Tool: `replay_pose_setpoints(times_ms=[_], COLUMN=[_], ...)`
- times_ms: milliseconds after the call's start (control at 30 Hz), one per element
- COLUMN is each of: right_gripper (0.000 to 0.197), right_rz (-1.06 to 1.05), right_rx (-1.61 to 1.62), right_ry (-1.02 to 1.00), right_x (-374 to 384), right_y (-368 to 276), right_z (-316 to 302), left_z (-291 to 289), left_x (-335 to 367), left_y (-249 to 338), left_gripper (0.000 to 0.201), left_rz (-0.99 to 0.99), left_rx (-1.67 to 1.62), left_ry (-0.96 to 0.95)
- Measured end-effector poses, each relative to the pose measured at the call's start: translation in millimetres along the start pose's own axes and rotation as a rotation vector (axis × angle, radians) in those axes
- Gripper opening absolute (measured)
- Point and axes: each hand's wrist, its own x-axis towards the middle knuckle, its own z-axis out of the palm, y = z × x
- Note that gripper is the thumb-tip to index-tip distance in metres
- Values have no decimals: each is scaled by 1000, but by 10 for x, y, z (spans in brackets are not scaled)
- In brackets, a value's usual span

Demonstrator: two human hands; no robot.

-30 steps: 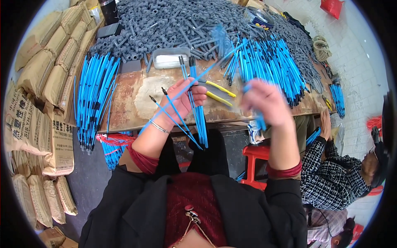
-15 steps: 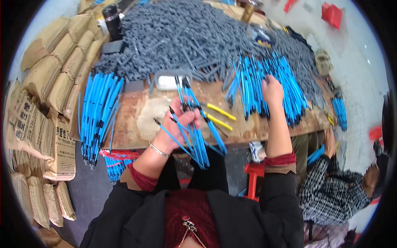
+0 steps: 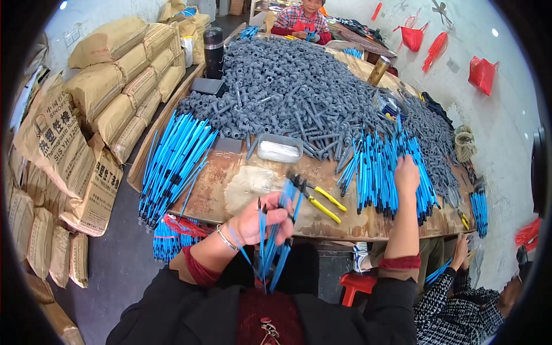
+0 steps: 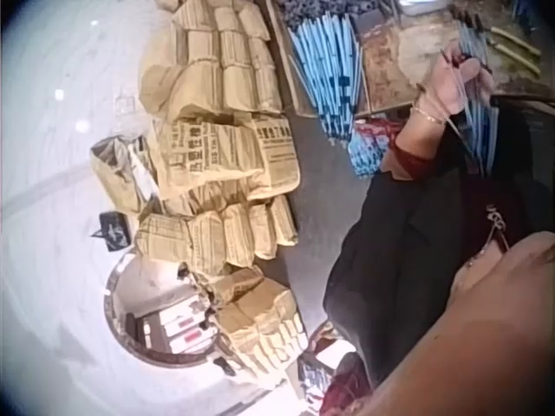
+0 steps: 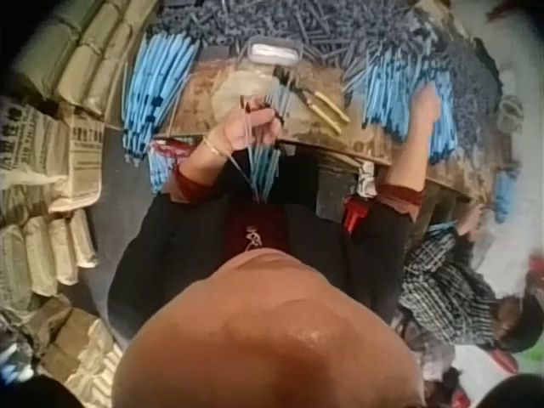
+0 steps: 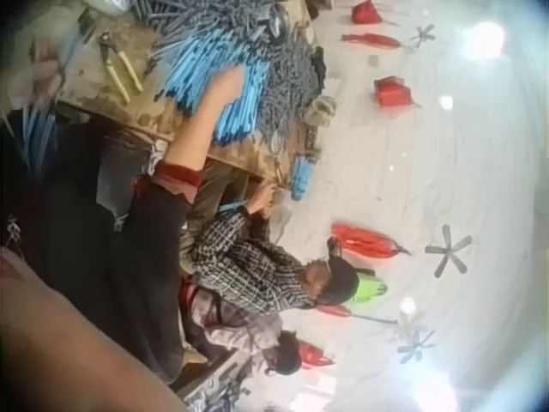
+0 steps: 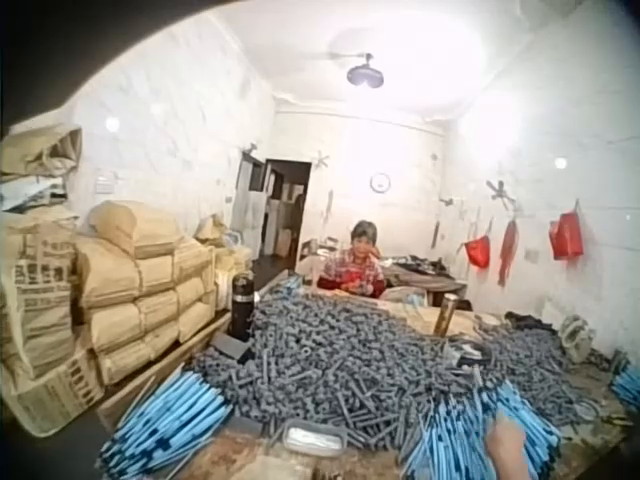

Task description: The person assembles blue plastic strips into a central plastic hub, securing the components with pliers.

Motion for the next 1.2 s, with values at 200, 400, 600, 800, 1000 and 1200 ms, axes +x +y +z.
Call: replay_pose_setpoints(times_ms=[200, 400, 600, 800, 1000, 1200], right_gripper=[19, 19, 25, 28, 25, 27], right_rz=[-469, -504, -787, -330, -160, 71], right_rx=[523, 1103, 729, 834, 253, -151], right_ry=[183, -1058, -636, -553, -58, -93], right_x=[-666, -1350, -1774, -747, 284, 381], right_y=[-567, -949, -916, -579, 11, -174], right_z=[-1015, -1143, -499, -43, 652, 1006], left_z=[-671, -481, -449, -446, -334, -155], left_x=[177, 220, 329, 272, 30, 109], left_y=[-214, -36, -172, -132, -25, -106], left_gripper=[19, 21, 16, 10, 11, 15], left_rz=[108, 111, 270, 207, -2, 307], left_rx=[-220, -259, -143, -281, -217, 244], left_ry=[282, 105, 70, 50, -158, 208])
